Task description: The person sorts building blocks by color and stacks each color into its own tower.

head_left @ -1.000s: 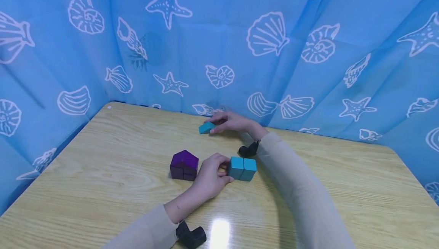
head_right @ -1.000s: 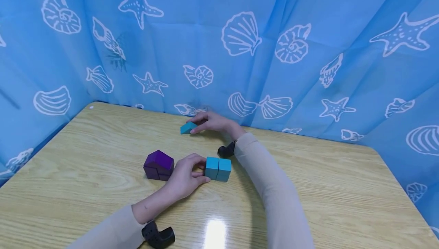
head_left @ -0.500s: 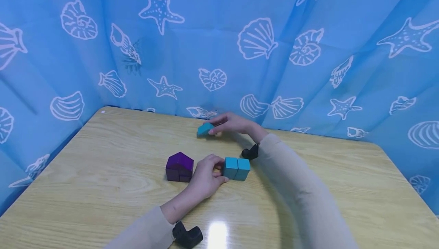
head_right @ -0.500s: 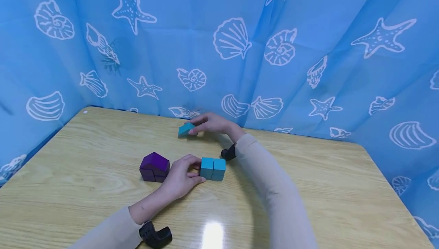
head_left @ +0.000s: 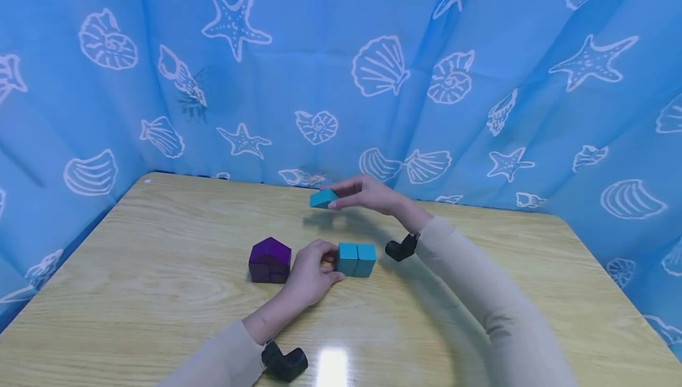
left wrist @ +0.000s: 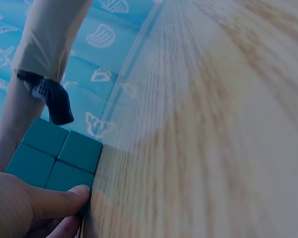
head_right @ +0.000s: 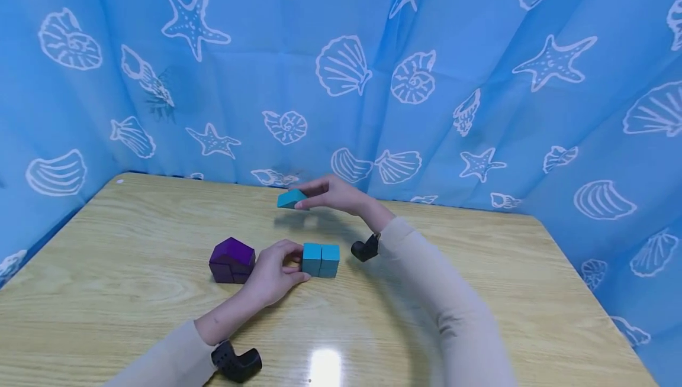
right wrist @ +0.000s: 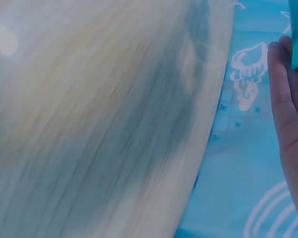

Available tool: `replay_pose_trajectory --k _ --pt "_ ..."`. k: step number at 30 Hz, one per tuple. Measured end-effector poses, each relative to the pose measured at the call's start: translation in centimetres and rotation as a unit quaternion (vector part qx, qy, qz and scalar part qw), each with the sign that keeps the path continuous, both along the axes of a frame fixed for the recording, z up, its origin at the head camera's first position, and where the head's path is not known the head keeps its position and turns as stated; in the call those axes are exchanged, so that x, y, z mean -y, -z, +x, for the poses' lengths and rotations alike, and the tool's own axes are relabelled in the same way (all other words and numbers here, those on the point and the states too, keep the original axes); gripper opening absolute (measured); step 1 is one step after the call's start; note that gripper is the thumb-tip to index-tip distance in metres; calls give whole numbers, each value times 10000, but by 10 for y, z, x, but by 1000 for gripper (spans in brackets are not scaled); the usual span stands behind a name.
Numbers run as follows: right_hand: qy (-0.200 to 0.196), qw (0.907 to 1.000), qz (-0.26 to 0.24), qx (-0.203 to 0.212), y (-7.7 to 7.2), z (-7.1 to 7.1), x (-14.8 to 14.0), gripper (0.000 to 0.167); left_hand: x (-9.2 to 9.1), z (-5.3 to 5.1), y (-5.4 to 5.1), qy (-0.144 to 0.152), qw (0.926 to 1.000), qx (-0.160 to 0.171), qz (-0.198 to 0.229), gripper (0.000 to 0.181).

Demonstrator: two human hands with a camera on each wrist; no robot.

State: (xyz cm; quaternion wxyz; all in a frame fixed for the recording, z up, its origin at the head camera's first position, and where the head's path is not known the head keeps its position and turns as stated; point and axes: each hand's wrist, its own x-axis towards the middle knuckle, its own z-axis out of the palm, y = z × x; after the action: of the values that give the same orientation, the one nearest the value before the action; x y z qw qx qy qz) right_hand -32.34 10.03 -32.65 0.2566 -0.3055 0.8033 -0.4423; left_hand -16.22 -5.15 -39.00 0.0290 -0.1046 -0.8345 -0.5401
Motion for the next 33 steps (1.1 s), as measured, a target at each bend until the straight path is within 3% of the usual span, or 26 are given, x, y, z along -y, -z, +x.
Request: replay_pose_trajectory --k 13,25,33 --pt "-142 9994 -221 -211 -8 17 -13 47 2 1 -1 -29 10000 -18 -86 37" --pt "-122 9997 -179 -148 -26 42 -28 47 -1 -1 -1 -28 9999 -91 -121 39" --pt "26 9998 -93 -151 -25 64 -44 48 0 2 0 -1 9999 -2 -139 39"
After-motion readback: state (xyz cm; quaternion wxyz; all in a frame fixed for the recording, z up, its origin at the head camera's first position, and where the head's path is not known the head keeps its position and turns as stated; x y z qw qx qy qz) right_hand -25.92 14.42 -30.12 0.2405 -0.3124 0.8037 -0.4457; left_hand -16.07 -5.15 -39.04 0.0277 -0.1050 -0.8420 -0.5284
